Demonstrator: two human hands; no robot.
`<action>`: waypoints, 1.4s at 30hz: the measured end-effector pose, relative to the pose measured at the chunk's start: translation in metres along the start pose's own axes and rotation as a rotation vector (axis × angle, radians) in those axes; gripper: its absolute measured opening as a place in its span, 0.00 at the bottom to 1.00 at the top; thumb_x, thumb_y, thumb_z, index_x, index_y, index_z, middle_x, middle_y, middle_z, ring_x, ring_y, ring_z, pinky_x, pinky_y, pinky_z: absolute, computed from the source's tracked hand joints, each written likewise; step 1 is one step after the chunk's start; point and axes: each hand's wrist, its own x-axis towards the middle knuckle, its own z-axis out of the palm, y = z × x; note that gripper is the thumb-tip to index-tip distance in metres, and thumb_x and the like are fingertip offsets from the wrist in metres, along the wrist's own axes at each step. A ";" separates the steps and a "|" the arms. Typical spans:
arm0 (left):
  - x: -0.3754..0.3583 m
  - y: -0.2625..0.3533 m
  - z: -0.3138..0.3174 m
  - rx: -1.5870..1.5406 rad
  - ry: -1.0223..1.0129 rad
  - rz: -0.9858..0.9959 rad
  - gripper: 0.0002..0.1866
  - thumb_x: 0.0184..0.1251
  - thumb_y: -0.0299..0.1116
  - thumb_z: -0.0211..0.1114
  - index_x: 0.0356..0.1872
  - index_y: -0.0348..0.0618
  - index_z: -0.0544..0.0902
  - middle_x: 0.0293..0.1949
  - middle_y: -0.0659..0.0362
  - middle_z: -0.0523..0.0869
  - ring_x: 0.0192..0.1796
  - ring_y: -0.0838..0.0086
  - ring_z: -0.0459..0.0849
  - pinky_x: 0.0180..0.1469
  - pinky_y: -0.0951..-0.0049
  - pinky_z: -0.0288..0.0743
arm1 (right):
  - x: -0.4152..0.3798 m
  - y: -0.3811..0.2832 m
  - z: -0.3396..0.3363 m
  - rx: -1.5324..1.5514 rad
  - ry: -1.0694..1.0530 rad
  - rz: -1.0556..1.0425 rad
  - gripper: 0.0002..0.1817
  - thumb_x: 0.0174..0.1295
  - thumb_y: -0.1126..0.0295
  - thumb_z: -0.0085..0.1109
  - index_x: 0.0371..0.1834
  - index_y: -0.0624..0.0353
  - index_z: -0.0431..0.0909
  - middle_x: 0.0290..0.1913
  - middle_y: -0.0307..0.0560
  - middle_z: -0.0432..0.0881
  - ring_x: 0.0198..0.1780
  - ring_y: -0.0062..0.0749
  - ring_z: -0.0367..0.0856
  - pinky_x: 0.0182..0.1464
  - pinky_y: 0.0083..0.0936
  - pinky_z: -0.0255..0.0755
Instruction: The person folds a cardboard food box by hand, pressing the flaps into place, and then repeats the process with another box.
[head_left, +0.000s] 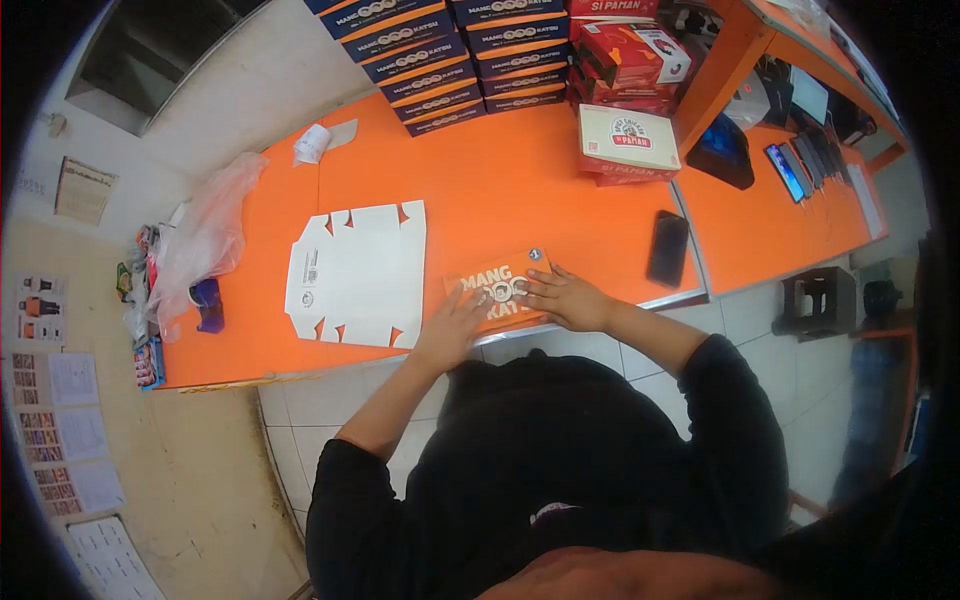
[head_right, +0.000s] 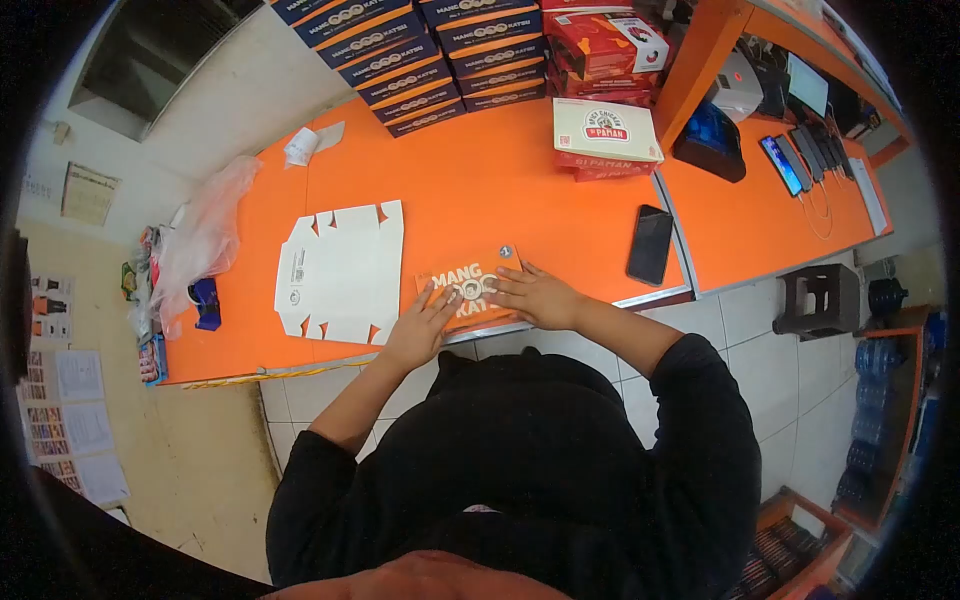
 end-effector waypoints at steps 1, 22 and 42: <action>-0.001 -0.003 0.005 -0.048 -0.051 0.011 0.30 0.59 0.29 0.58 0.65 0.48 0.65 0.62 0.53 0.72 0.66 0.51 0.64 0.67 0.58 0.59 | 0.001 0.002 0.004 0.000 0.029 0.011 0.31 0.60 0.64 0.56 0.68 0.39 0.59 0.71 0.39 0.56 0.73 0.41 0.51 0.70 0.49 0.48; -0.002 -0.075 -0.005 -0.480 0.236 -0.194 0.30 0.58 0.37 0.59 0.63 0.42 0.66 0.66 0.45 0.63 0.67 0.40 0.57 0.61 0.46 0.62 | 0.110 -0.015 -0.119 -0.115 -0.327 0.190 0.57 0.36 0.49 0.70 0.73 0.42 0.48 0.65 0.64 0.58 0.67 0.61 0.54 0.65 0.56 0.49; -0.046 -0.188 0.009 -1.110 0.102 -0.706 0.29 0.60 0.48 0.62 0.58 0.38 0.72 0.45 0.47 0.83 0.46 0.61 0.83 0.48 0.68 0.75 | 0.358 0.015 -0.565 -1.053 0.919 0.331 0.25 0.59 0.71 0.52 0.62 0.43 0.69 0.56 0.48 0.76 0.58 0.45 0.73 0.59 0.36 0.68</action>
